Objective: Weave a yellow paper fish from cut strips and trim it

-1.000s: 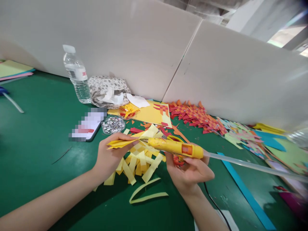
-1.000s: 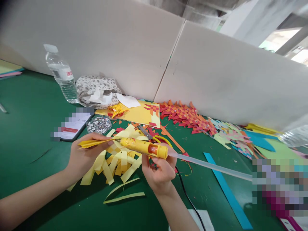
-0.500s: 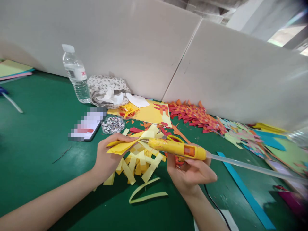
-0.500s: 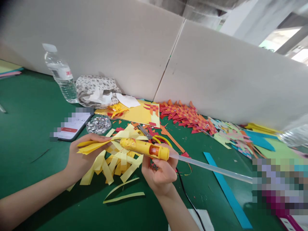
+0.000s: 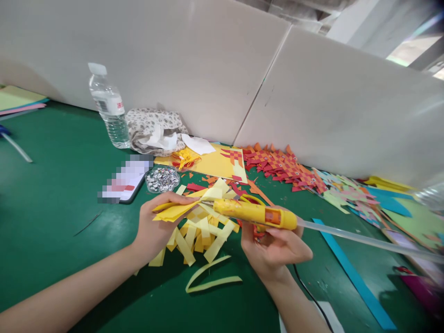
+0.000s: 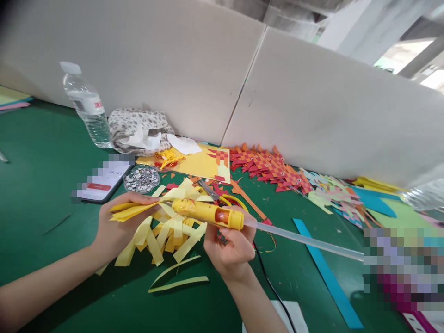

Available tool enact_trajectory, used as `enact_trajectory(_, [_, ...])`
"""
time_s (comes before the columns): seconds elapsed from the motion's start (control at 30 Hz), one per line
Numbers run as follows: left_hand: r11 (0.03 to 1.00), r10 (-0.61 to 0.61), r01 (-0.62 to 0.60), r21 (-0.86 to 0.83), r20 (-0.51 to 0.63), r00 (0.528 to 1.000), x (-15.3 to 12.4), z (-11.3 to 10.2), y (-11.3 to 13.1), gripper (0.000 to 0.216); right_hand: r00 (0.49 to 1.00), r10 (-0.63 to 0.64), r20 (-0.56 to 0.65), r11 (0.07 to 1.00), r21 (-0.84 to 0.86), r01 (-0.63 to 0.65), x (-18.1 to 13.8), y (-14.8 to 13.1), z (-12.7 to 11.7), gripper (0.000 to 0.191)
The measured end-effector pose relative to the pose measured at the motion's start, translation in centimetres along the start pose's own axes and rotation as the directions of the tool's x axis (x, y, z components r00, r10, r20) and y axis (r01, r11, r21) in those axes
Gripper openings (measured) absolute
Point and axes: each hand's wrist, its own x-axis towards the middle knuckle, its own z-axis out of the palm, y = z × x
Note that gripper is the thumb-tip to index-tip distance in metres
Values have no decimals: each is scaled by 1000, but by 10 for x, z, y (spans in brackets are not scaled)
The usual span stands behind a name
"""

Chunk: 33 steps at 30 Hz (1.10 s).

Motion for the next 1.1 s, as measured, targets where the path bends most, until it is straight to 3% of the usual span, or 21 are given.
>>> enact_trajectory(0.53, [997, -78, 78, -19, -7, 997, 0, 2, 7, 9, 999, -6, 46, 1000, -17, 7, 0, 2, -2, 51])
enact_trajectory(1.1, [997, -74, 74, -8, -25, 997, -2, 3, 2, 6, 993, 41, 107, 998, 40, -46, -1, 1, -4, 53])
